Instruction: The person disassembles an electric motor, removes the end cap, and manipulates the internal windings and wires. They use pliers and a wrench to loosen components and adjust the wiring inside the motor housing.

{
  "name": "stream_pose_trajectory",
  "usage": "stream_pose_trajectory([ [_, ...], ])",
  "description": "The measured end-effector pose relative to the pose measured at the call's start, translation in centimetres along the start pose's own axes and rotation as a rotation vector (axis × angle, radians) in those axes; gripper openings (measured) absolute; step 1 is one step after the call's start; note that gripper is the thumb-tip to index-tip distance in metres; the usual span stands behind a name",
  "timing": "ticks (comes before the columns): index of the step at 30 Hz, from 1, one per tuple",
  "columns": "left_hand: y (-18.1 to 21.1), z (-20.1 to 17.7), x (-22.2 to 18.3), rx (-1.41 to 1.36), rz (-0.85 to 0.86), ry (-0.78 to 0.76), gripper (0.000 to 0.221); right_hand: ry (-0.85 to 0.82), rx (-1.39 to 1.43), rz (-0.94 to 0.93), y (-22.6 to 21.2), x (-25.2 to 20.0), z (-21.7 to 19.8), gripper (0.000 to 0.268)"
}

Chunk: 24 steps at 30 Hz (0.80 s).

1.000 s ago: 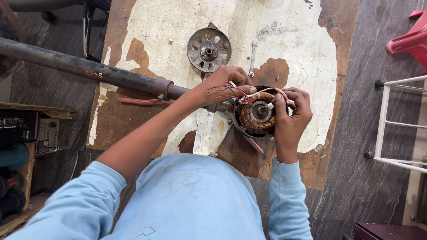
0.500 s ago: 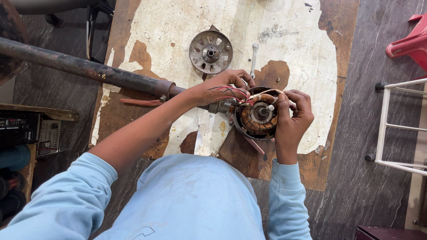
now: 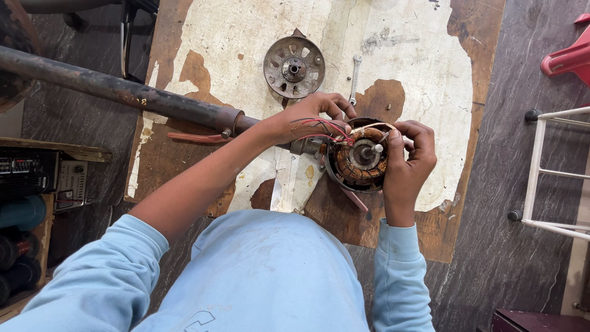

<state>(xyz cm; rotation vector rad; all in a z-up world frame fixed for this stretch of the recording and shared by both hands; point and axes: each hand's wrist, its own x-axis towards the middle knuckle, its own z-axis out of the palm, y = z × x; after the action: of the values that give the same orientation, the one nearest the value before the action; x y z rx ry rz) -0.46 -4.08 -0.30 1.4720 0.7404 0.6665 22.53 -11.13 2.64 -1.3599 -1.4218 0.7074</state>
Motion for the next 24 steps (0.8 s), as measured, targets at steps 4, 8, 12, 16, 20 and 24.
stream_pose_trajectory([
  [4, -0.5, -0.4, -0.1, -0.056, 0.061, -0.028, 0.037, -0.019, -0.045, -0.026, -0.4, 0.1, 0.0, 0.012],
  [8, -0.8, -0.6, -0.1, -0.092, 0.064, -0.041, 0.035, -0.01, -0.082, -0.035, -0.4, 0.1, 0.0, 0.012],
  [12, -1.0, -0.6, -0.1, -0.081, 0.071, -0.048, 0.037, -0.012, -0.088, -0.043, -0.4, 0.1, 0.0, 0.012],
  [16, -1.2, -0.6, 0.0, -0.116, 0.074, -0.042, 0.035, -0.014, -0.106, -0.04, -0.5, 0.1, 0.0, 0.012],
  [20, -1.3, -0.6, 0.2, -0.077, 0.077, -0.033, 0.034, -0.035, -0.177, -0.073, -1.2, 0.2, -0.1, 0.019],
  [24, -1.1, -0.1, 0.4, -0.072, -0.019, 0.067, 0.04, -0.106, -0.295, -0.182, -1.7, 0.6, -0.4, 0.021],
])
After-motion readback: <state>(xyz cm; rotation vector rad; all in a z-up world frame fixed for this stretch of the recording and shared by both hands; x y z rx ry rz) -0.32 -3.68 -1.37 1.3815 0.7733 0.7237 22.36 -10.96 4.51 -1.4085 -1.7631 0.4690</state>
